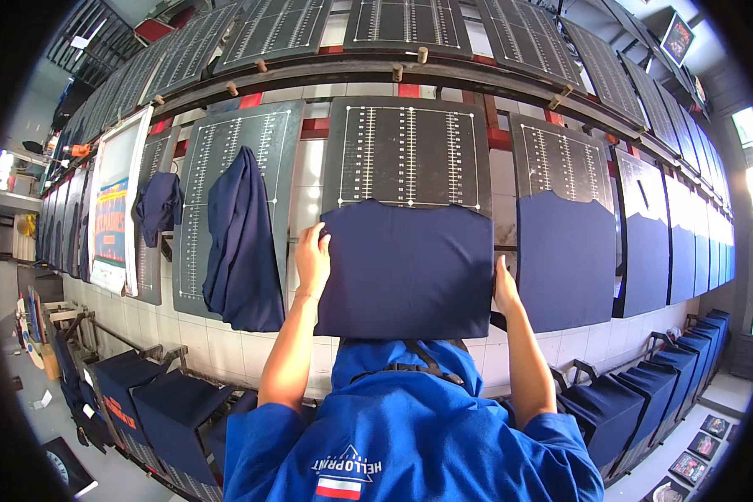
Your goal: The person places dark navy t-shirts onto flat printing boards, smoothing the fabric by hand to remove wrinkles, and then moves a screen-printing frame between the stations to prepare for the printing process.
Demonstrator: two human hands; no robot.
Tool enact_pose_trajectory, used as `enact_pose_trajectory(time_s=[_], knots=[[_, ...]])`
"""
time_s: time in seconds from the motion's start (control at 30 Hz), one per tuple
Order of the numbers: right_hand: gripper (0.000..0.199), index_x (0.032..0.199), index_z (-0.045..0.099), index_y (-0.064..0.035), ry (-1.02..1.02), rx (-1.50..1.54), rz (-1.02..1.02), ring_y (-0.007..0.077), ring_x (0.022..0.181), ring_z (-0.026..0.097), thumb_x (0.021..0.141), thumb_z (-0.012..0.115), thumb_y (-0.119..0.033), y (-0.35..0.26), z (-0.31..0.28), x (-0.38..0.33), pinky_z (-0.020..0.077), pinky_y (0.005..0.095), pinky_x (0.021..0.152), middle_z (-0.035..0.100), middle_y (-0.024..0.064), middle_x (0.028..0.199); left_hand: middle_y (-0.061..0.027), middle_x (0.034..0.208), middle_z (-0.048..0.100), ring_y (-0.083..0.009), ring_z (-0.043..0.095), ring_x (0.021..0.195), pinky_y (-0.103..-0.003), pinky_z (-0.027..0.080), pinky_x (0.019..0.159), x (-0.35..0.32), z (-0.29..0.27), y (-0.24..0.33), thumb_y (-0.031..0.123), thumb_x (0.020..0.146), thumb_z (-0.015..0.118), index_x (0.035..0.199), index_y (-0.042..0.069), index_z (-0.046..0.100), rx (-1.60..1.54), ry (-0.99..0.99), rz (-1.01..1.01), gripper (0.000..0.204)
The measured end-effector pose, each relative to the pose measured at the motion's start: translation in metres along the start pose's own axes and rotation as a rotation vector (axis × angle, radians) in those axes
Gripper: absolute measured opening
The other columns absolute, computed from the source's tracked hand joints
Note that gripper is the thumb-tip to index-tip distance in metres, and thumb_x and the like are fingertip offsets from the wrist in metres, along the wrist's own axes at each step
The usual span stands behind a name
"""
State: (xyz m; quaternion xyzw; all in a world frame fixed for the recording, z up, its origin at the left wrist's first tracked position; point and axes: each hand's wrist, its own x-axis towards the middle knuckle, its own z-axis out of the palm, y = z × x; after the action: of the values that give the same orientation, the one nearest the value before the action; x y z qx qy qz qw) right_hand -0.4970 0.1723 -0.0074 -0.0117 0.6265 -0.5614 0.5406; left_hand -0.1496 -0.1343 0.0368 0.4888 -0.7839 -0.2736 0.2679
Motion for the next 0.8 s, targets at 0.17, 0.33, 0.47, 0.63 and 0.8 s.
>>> enact_pose_trajectory(time_s=[0.17, 0.33, 0.47, 0.63, 0.8], knots=[[0.057, 0.122, 0.065, 0.0011, 0.188, -0.32, -0.089, 0.0148, 0.097, 0.063, 0.102, 0.054, -0.052, -0.039, 0.011, 0.042, 0.0476, 0.0294, 0.086, 0.07, 0.0076, 0.109, -0.0177, 0.092, 0.06, -0.0413, 0.061, 0.085, -0.048, 0.049, 0.076, 0.017, 0.004, -0.007, 0.01, 0.098, 0.06, 0.092, 0.002, 0.054, 0.17, 0.048, 0.068, 0.012], [0.04, 0.104, 0.068, -0.0022, 0.218, -0.506, -0.164, 0.0103, 0.077, 0.058, 0.099, 0.064, -0.042, -0.061, 0.009, 0.061, 0.0468, 0.0291, 0.067, 0.064, 0.0015, 0.087, -0.0222, 0.088, 0.063, -0.0423, 0.063, 0.091, -0.048, 0.05, 0.078, 0.032, 0.008, -0.035, 0.031, 0.107, 0.048, 0.1, -0.001, 0.058, 0.217, -0.03, -0.12, 0.035], [0.038, 0.112, 0.068, -0.0068, 0.241, -0.308, -0.128, 0.0103, 0.082, 0.06, 0.1, 0.061, -0.042, -0.074, 0.023, 0.061, 0.048, 0.0312, 0.071, 0.066, -0.0009, 0.092, -0.0141, 0.103, 0.069, -0.0254, 0.067, 0.097, -0.035, 0.052, 0.087, 0.045, 0.022, -0.051, 0.041, 0.106, 0.053, 0.114, 0.0, 0.064, -0.365, -0.23, -0.387, 0.043], [0.04, 0.121, 0.066, -0.0054, 0.024, 0.112, -0.027, 0.0135, 0.085, 0.062, 0.099, 0.064, -0.039, -0.078, 0.017, 0.056, 0.046, 0.0298, 0.074, 0.069, 0.0016, 0.097, -0.0011, 0.104, 0.068, -0.0102, 0.063, 0.092, -0.028, 0.051, 0.082, 0.054, 0.021, -0.078, 0.041, 0.102, 0.062, 0.114, 0.005, 0.065, -0.836, -0.445, -0.715, 0.038], [0.034, 0.117, 0.067, -0.0023, 0.158, -0.31, -0.242, 0.0108, 0.085, 0.059, 0.096, 0.069, -0.03, -0.072, 0.012, 0.052, 0.0462, 0.0289, 0.075, 0.067, 0.0025, 0.093, 0.0041, 0.088, 0.056, -0.0065, 0.05, 0.079, -0.025, 0.042, 0.071, 0.057, 0.003, -0.061, 0.029, 0.099, 0.066, 0.097, 0.007, 0.063, -0.61, -0.359, -0.546, 0.022]])
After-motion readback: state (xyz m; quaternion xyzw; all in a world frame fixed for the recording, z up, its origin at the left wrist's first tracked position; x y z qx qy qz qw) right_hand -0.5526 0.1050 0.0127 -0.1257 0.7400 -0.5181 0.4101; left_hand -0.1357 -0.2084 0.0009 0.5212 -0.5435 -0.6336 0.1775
